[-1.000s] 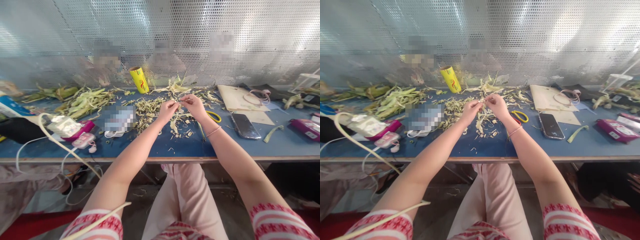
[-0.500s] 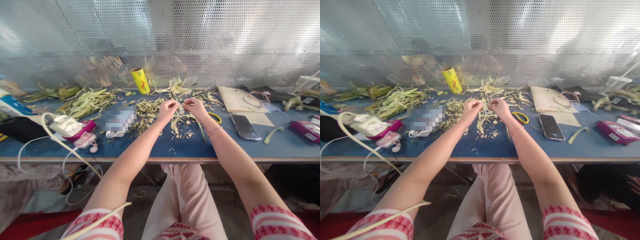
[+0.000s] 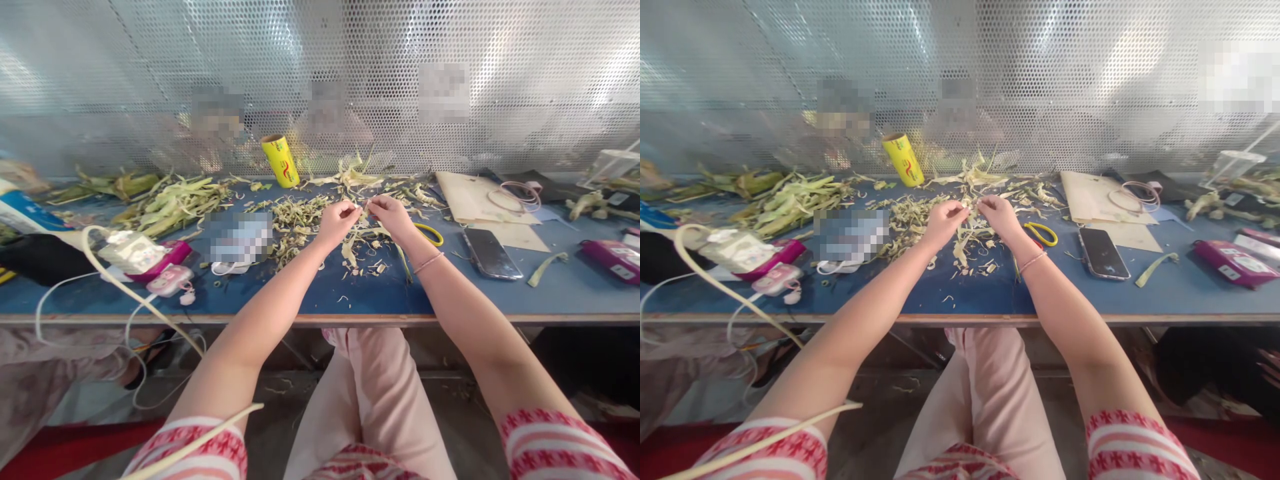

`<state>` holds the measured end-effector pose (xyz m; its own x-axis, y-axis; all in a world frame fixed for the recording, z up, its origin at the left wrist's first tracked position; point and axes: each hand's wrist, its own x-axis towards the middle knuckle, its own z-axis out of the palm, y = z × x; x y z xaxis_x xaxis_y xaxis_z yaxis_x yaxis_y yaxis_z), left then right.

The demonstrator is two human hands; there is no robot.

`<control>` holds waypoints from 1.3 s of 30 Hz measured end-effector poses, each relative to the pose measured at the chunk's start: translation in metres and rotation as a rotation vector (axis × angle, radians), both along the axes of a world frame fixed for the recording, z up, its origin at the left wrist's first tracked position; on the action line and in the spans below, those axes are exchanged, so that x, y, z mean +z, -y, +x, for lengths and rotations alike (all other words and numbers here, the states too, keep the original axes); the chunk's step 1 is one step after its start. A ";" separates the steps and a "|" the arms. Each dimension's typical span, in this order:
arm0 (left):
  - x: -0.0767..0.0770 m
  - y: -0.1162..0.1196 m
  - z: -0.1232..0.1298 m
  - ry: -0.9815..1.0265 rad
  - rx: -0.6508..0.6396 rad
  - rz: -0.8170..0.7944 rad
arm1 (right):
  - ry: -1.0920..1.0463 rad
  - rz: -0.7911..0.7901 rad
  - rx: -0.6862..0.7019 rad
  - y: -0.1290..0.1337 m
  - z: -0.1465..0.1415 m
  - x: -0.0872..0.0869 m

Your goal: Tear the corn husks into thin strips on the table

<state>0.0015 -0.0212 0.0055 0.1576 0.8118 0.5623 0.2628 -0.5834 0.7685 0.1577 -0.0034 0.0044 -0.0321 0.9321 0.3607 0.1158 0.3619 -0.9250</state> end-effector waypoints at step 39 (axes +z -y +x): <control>-0.004 -0.011 0.001 0.107 -0.033 -0.181 | -0.023 -0.061 0.122 0.011 -0.004 0.004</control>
